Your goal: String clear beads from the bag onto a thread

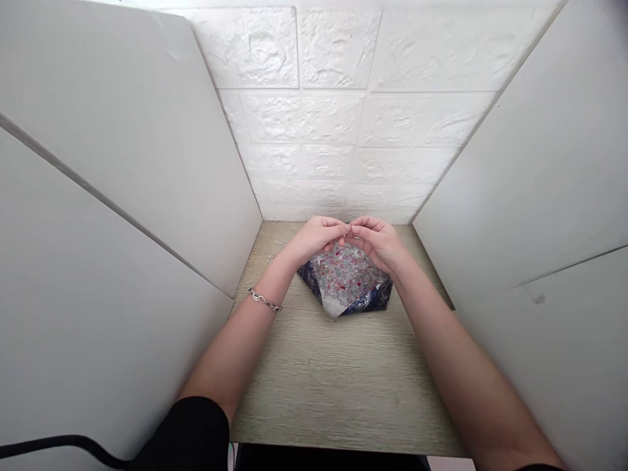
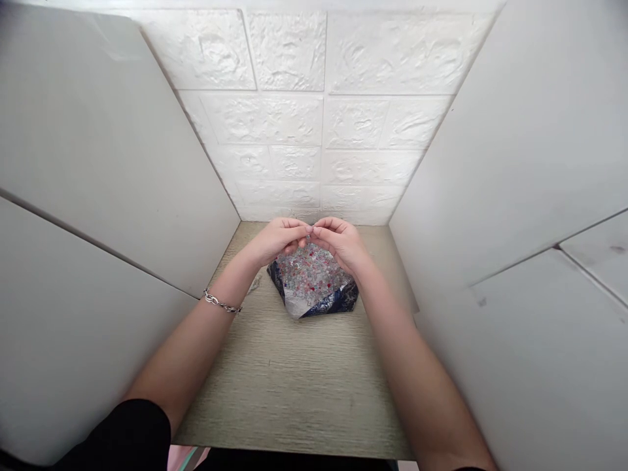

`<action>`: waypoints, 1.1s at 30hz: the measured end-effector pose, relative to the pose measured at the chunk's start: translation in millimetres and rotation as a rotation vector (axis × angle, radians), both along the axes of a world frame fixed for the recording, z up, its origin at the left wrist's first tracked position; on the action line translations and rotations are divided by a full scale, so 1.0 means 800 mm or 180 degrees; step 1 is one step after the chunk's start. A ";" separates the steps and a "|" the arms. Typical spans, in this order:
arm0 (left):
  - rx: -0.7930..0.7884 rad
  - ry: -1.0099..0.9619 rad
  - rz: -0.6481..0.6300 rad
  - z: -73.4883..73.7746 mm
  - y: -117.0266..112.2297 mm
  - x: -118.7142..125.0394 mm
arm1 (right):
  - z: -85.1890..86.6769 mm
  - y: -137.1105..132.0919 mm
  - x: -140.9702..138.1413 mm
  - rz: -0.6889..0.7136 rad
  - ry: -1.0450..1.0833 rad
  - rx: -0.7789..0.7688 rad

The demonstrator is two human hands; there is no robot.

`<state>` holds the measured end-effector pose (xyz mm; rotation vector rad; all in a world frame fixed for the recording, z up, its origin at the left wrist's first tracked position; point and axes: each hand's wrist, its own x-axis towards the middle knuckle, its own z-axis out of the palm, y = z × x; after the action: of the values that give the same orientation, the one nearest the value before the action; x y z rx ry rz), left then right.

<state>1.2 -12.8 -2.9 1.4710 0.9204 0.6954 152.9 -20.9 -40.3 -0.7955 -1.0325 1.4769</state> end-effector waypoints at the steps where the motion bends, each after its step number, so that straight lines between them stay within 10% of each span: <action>1: -0.0015 -0.0044 -0.0021 -0.002 0.001 -0.001 | 0.000 0.000 0.000 -0.0024 -0.0036 0.0007; 14: -0.0362 -0.0251 -0.0069 -0.012 0.010 -0.007 | -0.006 0.004 0.003 -0.0264 -0.0993 0.0458; 33: -0.0373 -0.0276 0.0113 -0.013 0.009 -0.005 | 0.004 0.006 0.012 -0.0337 -0.0586 0.0211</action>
<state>-2.4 -5.3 -13.5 1.3143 0.9074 0.7140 162.1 -15.9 -36.8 -0.9373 -1.1527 1.2913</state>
